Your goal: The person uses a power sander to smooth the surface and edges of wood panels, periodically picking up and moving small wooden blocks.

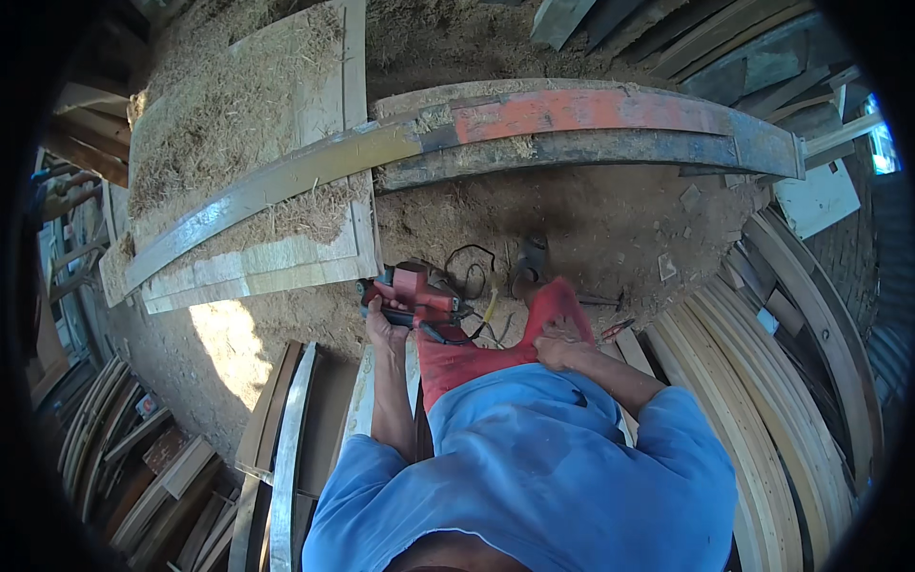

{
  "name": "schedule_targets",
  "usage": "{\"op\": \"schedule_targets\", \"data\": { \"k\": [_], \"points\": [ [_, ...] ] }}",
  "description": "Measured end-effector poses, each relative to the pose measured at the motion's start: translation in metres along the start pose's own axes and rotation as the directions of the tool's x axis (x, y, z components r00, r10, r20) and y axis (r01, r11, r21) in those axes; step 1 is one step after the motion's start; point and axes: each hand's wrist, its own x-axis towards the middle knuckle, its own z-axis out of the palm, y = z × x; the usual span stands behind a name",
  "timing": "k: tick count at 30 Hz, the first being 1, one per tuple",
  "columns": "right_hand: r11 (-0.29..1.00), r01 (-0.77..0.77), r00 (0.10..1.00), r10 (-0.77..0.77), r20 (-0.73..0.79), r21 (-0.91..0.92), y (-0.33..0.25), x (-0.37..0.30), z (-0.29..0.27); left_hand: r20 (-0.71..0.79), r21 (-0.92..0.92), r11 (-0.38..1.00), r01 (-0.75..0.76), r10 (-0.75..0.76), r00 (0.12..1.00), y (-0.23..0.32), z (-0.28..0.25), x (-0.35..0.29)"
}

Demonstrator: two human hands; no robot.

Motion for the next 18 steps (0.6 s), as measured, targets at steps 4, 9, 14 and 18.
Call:
{"op": "schedule_targets", "data": {
  "k": [4, 9, 14, 18],
  "points": [
    [0.97, 0.097, 0.923, -0.172, 0.344, 0.224, 0.03, 0.017, -0.02, -0.057, 0.019, 0.993, -0.115, 0.116, 0.992, 0.023, -0.006, 0.017],
    [0.916, -0.098, 0.99, 0.051, 0.129, 0.389, 0.132, 0.2, 0.032, 0.174, 0.051, 0.984, -0.172, 0.16, 0.972, 0.026, 0.002, 0.052],
    [0.972, -0.221, 0.952, 0.233, -0.2, 0.078, 0.184, 0.358, 0.13, 0.182, 0.057, 0.988, -0.147, 0.134, 0.974, 0.012, 0.005, 0.073],
    [0.952, -0.286, 0.848, 0.306, -0.432, 0.112, 0.215, 0.459, 0.206, 0.22, 0.076, 0.972, -0.221, 0.2, 0.955, -0.008, -0.015, 0.145]
  ]
}}
